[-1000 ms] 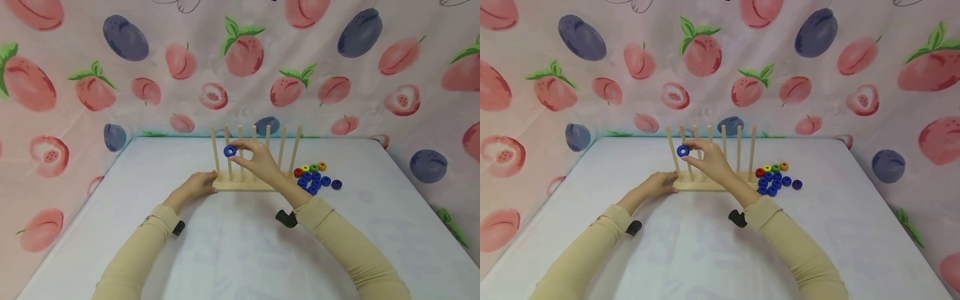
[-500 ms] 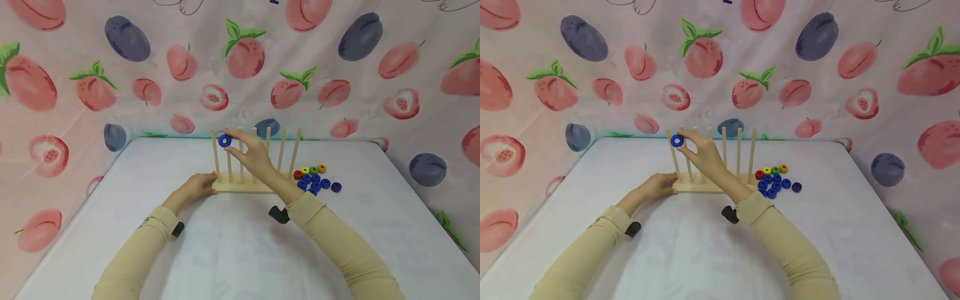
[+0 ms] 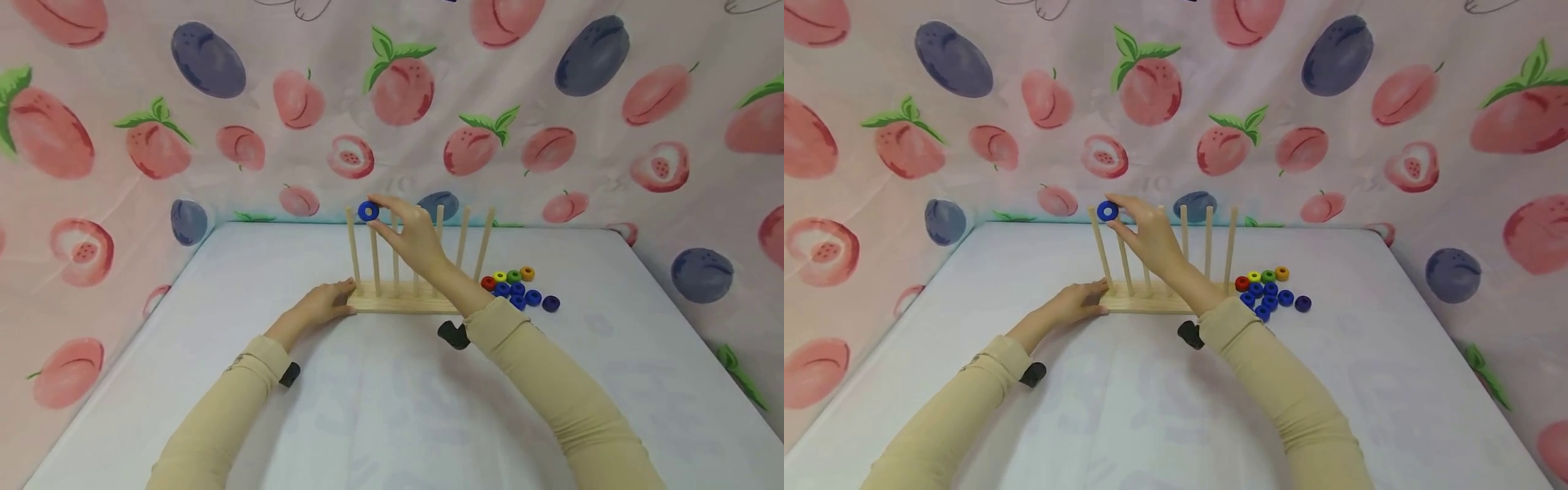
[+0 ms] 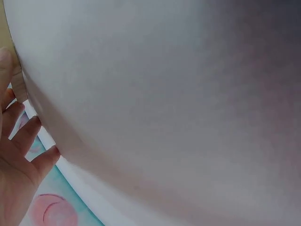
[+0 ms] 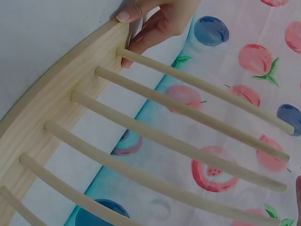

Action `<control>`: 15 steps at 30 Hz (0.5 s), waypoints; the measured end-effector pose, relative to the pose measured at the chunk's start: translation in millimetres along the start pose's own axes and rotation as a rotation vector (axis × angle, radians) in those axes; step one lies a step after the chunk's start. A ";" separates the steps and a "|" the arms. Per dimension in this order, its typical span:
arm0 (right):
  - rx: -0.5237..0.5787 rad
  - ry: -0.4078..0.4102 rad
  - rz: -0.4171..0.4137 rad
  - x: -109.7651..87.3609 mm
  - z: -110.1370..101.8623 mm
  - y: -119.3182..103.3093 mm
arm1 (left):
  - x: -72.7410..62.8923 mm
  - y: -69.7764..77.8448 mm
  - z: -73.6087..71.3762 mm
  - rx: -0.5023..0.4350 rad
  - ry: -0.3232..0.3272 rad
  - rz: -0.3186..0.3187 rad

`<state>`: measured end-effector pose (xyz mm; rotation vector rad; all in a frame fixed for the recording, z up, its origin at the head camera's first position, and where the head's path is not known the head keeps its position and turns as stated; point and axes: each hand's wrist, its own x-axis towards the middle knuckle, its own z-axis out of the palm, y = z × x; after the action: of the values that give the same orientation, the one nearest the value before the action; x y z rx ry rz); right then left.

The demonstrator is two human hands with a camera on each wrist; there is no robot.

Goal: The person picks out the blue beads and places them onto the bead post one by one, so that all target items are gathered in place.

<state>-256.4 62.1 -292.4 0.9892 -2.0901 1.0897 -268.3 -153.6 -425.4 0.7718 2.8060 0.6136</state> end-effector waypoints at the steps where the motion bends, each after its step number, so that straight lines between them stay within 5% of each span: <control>1: -0.006 -0.003 0.007 1.2 -1.1 0.2 | 0.0 0.3 -0.2 0.003 0.001 -0.001; 15: -0.046 -0.061 0.196 16.5 -6.9 10.6 | 0.5 0.5 0.4 0.022 -0.009 0.018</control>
<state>-273.3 66.5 -281.0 0.8188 -2.2898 1.1128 -268.4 -152.8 -425.6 0.8025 2.8053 0.5824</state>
